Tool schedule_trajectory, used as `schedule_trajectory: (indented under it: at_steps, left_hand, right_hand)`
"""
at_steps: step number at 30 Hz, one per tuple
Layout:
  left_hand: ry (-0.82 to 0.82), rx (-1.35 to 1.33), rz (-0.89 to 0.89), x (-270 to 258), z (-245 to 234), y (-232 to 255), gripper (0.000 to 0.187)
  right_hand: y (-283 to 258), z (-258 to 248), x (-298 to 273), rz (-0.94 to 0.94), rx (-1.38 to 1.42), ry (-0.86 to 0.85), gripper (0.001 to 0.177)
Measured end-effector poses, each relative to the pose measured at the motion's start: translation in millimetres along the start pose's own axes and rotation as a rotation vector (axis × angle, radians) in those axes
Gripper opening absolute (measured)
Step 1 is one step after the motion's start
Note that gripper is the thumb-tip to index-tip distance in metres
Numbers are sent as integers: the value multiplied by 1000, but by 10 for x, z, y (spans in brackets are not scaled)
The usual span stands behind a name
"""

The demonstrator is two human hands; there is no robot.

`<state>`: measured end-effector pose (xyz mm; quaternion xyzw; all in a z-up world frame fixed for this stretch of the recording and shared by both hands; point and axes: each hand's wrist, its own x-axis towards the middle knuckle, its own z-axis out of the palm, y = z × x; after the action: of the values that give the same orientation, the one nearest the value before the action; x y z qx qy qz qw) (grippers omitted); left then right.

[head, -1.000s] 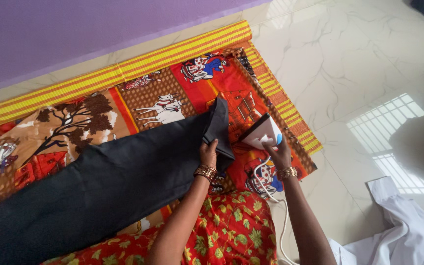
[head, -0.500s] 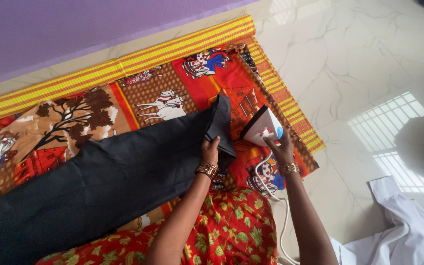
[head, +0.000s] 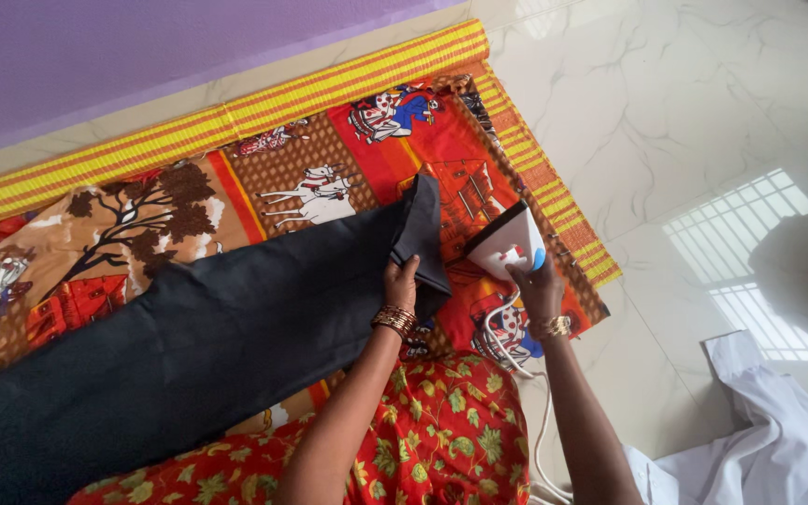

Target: The person irons a pair of dark trousers laid out on a patterned mat on the floor. They use an electric iron to smooth the fabric, fold the trousers, and iron the folded sections.

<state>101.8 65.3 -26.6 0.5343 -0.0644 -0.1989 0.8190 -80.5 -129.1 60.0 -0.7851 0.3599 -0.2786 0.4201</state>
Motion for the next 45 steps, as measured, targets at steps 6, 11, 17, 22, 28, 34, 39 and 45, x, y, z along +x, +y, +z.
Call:
schedule_trajectory:
  at_steps: [6, 11, 17, 22, 28, 34, 39, 45]
  left_hand:
    - [23, 18, -66, 61, -80, -150, 27]
    - [-24, 1, 49, 34, -2, -127, 37]
    - [-52, 14, 95, -72, 6, -68, 34]
    - [-10, 28, -46, -24, -1, -201, 30]
    - [2, 45, -97, -20, -76, -295, 25]
    - [-36, 2, -39, -39, 11, -164, 22]
    - [-37, 10, 49, 28, 78, -115, 25]
    - [-48, 223, 132, -16, 178, -134, 31]
  right_hand:
    - [-108, 255, -272, 44, 86, 262, 45]
    - [-158, 317, -123, 22, -116, 334, 53]
    - [-142, 290, -89, -44, -96, 283, 62]
    - [-184, 287, -24, 154, -90, 230, 70]
    - [-181, 260, -101, 10, -101, 257, 72]
    - [-234, 146, -227, 15, -61, 280, 83]
    - [-453, 125, -726, 86, 40, 387, 62]
    - [-860, 687, -729, -341, -230, -119, 93]
